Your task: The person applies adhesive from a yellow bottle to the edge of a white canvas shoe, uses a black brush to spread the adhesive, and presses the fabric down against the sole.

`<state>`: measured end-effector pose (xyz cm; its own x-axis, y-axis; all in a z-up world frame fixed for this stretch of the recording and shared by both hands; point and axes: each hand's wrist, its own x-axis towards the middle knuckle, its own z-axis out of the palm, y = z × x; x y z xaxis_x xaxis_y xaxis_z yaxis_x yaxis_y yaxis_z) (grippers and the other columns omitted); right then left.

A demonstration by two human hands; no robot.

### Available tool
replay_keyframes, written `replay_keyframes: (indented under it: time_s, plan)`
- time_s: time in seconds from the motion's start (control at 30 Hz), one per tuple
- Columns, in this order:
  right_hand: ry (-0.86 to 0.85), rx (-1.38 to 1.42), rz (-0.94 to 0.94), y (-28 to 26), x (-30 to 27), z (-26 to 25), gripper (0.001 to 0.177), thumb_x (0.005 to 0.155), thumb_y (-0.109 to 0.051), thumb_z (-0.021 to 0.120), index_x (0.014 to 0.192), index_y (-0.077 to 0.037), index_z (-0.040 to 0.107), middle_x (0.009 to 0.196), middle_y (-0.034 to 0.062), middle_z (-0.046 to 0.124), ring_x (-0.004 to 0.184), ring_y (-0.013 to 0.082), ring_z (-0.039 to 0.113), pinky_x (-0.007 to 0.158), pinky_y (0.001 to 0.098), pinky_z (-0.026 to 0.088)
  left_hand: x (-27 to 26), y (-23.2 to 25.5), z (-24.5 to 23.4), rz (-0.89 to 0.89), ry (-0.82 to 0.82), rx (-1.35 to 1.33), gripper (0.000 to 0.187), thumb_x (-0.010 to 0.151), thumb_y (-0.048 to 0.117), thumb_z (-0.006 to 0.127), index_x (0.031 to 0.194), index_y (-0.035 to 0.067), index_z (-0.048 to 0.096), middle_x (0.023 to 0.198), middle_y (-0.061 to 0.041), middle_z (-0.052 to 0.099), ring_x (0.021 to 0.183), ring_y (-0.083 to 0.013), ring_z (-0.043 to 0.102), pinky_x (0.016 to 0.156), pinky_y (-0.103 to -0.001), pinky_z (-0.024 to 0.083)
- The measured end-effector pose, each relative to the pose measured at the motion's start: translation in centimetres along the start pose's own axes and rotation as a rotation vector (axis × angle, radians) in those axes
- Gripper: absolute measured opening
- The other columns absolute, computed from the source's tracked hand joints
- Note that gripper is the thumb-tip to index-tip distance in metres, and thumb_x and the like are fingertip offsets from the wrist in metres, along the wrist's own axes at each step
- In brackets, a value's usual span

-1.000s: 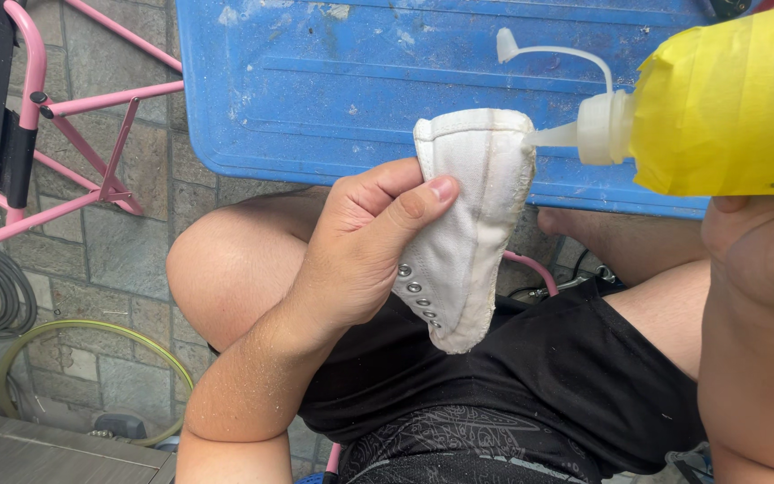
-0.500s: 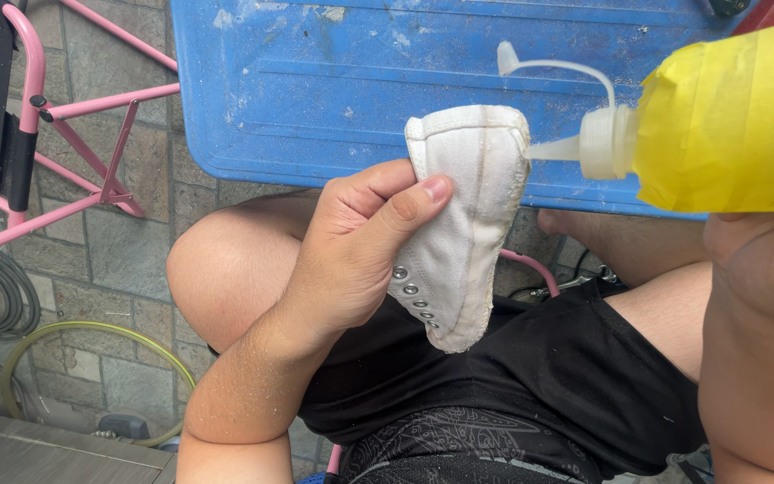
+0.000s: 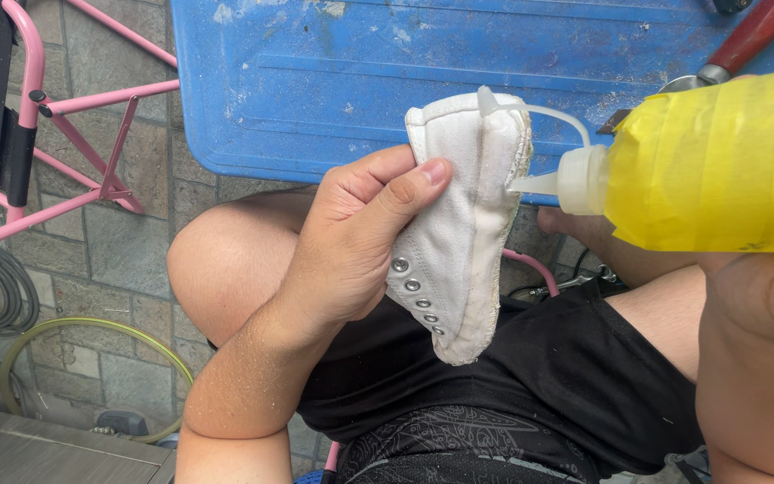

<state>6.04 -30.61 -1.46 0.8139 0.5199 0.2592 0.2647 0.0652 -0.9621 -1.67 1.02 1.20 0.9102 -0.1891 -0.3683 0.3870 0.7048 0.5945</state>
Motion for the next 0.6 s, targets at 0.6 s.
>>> replay_keyframes:
  time_s: [0.6]
  plan:
    - [0.028,-0.033,-0.043,-1.3,-1.4,0.5,0.075,0.103,-0.069,0.048,0.148,-0.009,0.047,0.139,0.0118,0.056,0.119,0.0221,0.060,0.102,0.0413,0.053,0.7,0.5,-0.3,0.006,-0.007,-0.092,0.029,0.114,0.015,0.057,0.129,-0.008,0.065,0.115,-0.014,0.073,0.104,-0.0167,0.071,0.096,-0.031,0.058]
